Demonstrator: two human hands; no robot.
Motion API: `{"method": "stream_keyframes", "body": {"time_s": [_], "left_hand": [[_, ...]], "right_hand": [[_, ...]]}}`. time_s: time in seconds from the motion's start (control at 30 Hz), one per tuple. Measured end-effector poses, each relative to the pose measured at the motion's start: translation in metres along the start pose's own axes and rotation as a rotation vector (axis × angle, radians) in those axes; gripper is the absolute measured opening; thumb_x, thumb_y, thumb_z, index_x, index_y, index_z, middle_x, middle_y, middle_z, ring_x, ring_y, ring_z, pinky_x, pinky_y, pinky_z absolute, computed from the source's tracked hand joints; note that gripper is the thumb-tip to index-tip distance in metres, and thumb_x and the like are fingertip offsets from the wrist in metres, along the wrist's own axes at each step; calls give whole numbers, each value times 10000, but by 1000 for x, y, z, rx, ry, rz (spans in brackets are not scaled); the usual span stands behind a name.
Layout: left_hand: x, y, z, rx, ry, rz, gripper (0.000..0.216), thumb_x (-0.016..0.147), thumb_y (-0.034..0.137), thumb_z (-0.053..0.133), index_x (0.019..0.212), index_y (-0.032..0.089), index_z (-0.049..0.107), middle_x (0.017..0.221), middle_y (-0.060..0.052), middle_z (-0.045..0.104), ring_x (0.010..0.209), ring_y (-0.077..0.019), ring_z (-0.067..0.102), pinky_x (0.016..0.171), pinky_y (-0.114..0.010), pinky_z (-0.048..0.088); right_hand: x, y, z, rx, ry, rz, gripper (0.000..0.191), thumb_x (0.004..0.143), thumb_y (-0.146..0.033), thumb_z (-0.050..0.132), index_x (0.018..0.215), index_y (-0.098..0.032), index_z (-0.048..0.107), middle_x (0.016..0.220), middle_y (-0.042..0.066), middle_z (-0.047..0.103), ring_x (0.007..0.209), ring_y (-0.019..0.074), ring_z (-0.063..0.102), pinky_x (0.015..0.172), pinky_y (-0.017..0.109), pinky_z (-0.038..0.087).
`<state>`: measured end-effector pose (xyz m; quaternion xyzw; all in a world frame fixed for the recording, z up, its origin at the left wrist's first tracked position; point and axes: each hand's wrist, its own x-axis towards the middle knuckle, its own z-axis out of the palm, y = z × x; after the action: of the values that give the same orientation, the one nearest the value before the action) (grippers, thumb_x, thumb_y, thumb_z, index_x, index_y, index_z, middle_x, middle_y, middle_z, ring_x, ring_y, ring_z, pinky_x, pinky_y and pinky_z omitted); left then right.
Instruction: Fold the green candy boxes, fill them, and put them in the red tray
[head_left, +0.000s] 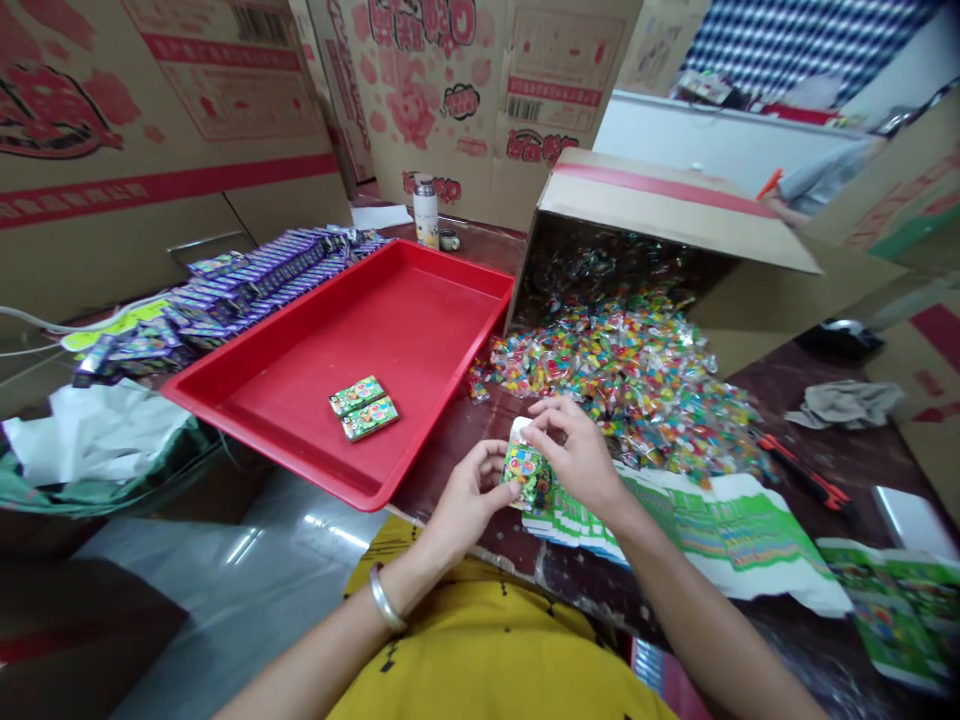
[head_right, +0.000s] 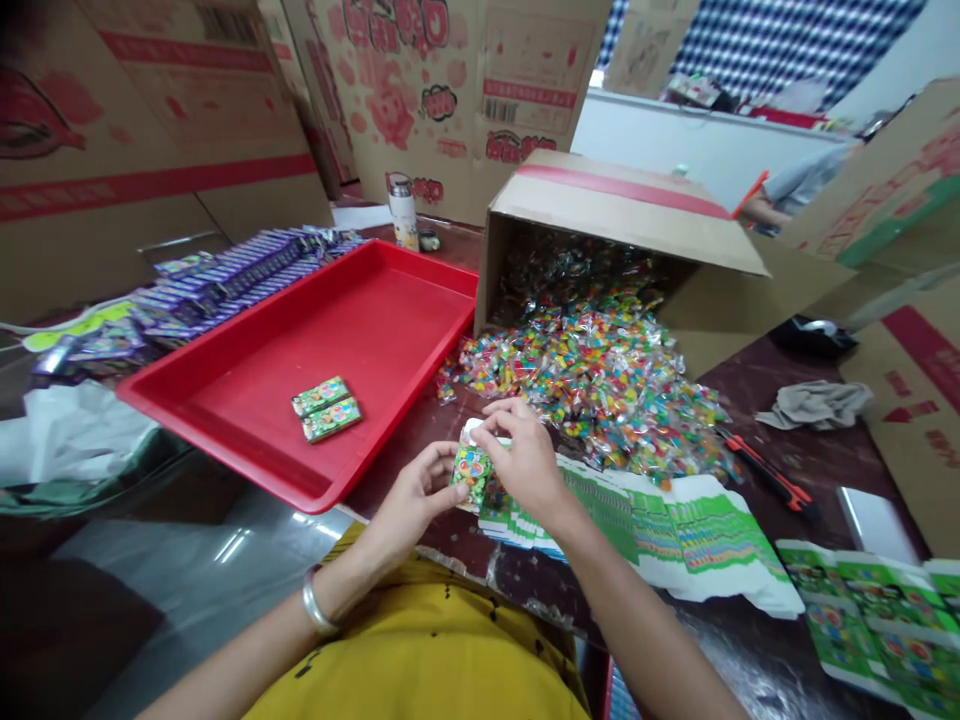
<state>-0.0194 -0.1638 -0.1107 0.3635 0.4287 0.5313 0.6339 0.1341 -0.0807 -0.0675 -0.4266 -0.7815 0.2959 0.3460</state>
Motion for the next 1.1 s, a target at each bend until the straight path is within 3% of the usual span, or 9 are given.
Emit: {"method": "stream_keyframes", "body": {"time_s": [0.1, 0.23, 0.33, 0.47, 0.57, 0.63, 0.73, 0.93, 1.1], "left_hand": [[2, 4, 5, 44, 49, 85, 497, 768, 182, 737, 1218, 205, 525, 1058, -54, 638, 890, -168, 633, 762, -270, 520], [1, 12, 9, 36, 69, 157, 596, 787, 221, 731, 1320, 257, 468, 1067, -46, 631, 867, -164, 640, 758, -269, 516], [-1, 17, 11, 41, 19, 118, 466, 790, 254, 732, 1217, 214, 550, 993, -37, 637, 803, -145, 625, 719, -243, 497], [-2, 17, 12, 59, -22, 80, 387, 764, 233, 754, 1097, 201, 561, 905, 0, 605, 749, -115, 603, 685, -214, 481], [-2, 16, 12, 16, -18, 97, 415, 771, 209, 743, 1104, 224, 495, 943, 8, 591, 737, -97, 606, 678, -206, 488], [-2, 14, 12, -12, 7, 97, 474, 761, 201, 752, 1122, 241, 448, 955, 18, 571, 683, -71, 592, 625, -181, 471], [-3, 12, 11, 30, 41, 96, 504, 750, 188, 756, 1134, 248, 434, 970, 23, 547, 665, -57, 585, 605, -170, 468], [-10, 15, 10, 214, 71, 179, 476, 792, 138, 681, 1207, 251, 476, 1032, -21, 599, 913, -160, 648, 816, -277, 541], [-13, 19, 11, 212, 21, 151, 545, 807, 153, 659, 1312, 267, 490, 1053, -44, 612, 884, -190, 659, 787, -316, 554]], "right_hand": [[-8, -3, -3, 99, -104, 7, 208, 955, -310, 530, 912, -224, 715, 1081, 61, 672, 1001, 218, 636, 883, 358, 476], [-24, 0, -3, 330, -92, 152, 306, 893, -352, 640, 1181, -249, 616, 946, 35, 709, 813, 201, 683, 714, 311, 533], [-33, 4, 2, 356, -46, 159, 232, 861, -336, 678, 1069, -236, 656, 937, 42, 709, 796, 207, 688, 700, 314, 546], [-36, 2, 9, 291, 56, 65, 118, 895, -305, 628, 841, -223, 695, 1039, 79, 675, 947, 230, 662, 788, 340, 540], [-34, -2, 13, 386, 144, 78, 50, 881, -278, 652, 909, -237, 660, 1060, 71, 673, 987, 223, 654, 831, 348, 535], [-32, -3, 14, 490, 159, 133, 181, 846, -273, 702, 995, -252, 603, 969, 38, 688, 918, 205, 664, 806, 336, 537], [-27, -2, 13, 520, 90, 193, 169, 819, -313, 732, 872, -225, 597, 829, 6, 660, 801, 176, 637, 735, 292, 518], [-13, 4, -1, 512, -77, 277, 228, 724, -343, 812, 794, -185, 665, 829, 24, 665, 775, 175, 614, 714, 287, 496], [-6, 3, -1, 544, -99, 314, 261, 719, -367, 810, 661, -179, 640, 755, 24, 654, 703, 167, 596, 659, 288, 483]]}}
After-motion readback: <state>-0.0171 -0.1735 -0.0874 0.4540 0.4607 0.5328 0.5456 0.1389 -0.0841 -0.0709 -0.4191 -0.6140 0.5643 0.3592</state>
